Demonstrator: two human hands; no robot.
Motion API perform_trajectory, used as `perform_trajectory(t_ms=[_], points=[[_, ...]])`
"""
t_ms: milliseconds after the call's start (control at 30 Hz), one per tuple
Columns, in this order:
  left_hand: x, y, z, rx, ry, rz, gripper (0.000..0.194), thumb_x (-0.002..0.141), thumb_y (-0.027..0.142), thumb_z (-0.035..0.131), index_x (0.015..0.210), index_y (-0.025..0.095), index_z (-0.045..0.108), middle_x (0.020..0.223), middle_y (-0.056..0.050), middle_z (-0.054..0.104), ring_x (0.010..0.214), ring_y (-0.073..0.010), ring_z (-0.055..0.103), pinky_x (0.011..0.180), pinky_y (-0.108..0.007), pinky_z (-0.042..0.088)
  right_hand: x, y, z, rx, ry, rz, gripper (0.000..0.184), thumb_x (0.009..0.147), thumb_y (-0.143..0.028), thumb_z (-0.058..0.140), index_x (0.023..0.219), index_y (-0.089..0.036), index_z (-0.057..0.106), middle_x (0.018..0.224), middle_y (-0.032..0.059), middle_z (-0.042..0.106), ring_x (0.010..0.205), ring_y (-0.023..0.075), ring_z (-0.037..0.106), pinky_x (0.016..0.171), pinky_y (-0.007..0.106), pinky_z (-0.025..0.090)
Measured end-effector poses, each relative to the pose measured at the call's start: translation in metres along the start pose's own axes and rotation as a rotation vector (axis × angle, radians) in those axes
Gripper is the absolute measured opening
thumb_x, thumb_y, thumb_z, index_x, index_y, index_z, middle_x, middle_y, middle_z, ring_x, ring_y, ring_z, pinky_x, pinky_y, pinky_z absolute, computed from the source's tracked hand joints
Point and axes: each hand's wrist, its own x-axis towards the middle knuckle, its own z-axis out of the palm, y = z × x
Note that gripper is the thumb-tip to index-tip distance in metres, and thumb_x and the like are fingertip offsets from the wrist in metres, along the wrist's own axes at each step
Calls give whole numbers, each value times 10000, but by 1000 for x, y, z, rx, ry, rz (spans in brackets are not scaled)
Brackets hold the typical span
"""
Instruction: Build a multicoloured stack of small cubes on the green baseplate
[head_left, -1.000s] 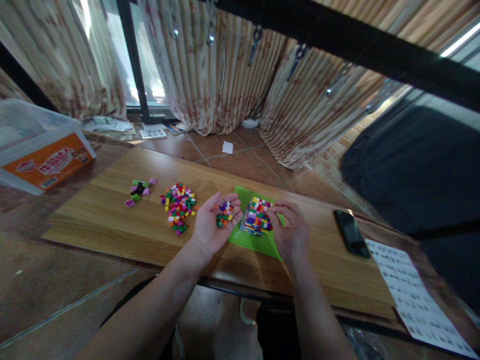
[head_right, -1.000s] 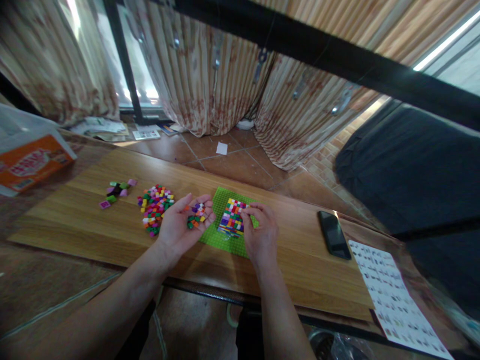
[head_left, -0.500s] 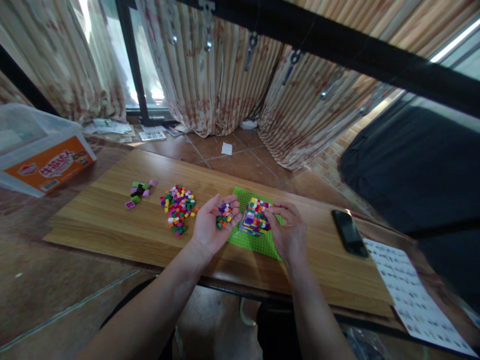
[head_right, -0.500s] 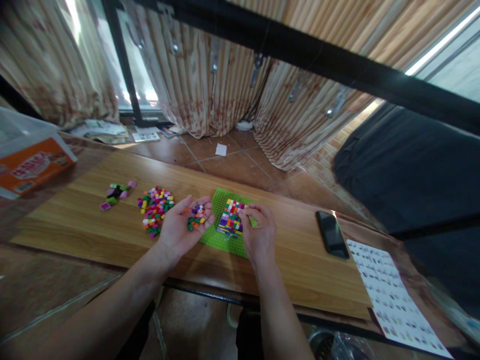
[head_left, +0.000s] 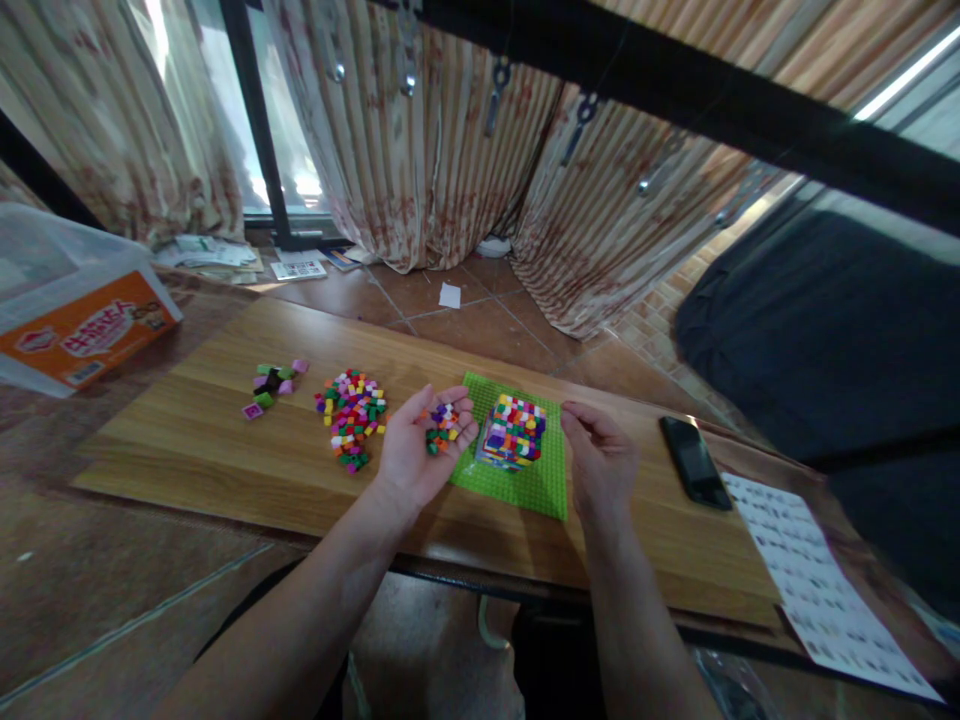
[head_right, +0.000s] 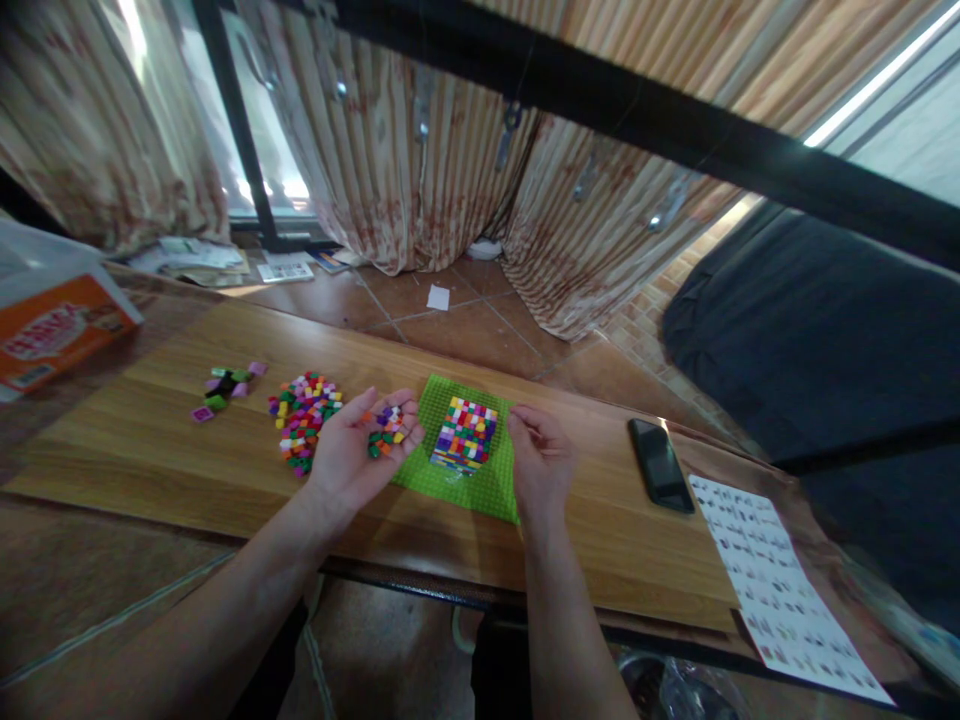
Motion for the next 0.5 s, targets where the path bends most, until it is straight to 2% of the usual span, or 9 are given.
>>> perform_trajectory(t_ms=[167, 267, 400, 500], points=[[0, 0, 0, -5, 3, 6, 360, 906, 304, 455, 795, 60, 696, 725, -104, 648, 618, -123, 603, 671, -253, 530, -6, -7, 2, -367, -114, -262, 104, 769, -304, 679, 793, -220, 737, 994, 67, 668, 957, 217, 619, 898, 432, 475], [1, -1, 0, -3, -1, 9, 363, 908, 306, 451, 800, 63, 697, 725, -101, 646, 619, -122, 602, 671, -251, 531, -9, -8, 4, -478, -156, -377, 80, 790, -274, 666, 792, -223, 728, 1007, 73, 651, 969, 218, 605, 903, 428, 477], [1, 0, -1, -2, -13, 4, 352, 905, 302, 457, 799, 64, 694, 729, -101, 646, 617, -119, 596, 668, -249, 529, -11, -5, 6, -540, -191, -457, 65, 808, -250, 653, 811, -213, 707, 1007, 78, 646, 981, 218, 595, 900, 414, 475], [0, 0, -1, -8, -21, 6, 342, 901, 301, 462, 802, 67, 692, 729, -101, 647, 625, -120, 600, 672, -247, 527, -9, -3, 6, -524, -205, -448, 70, 822, -250, 635, 800, -208, 687, 994, 75, 649, 978, 215, 595, 907, 410, 469]])
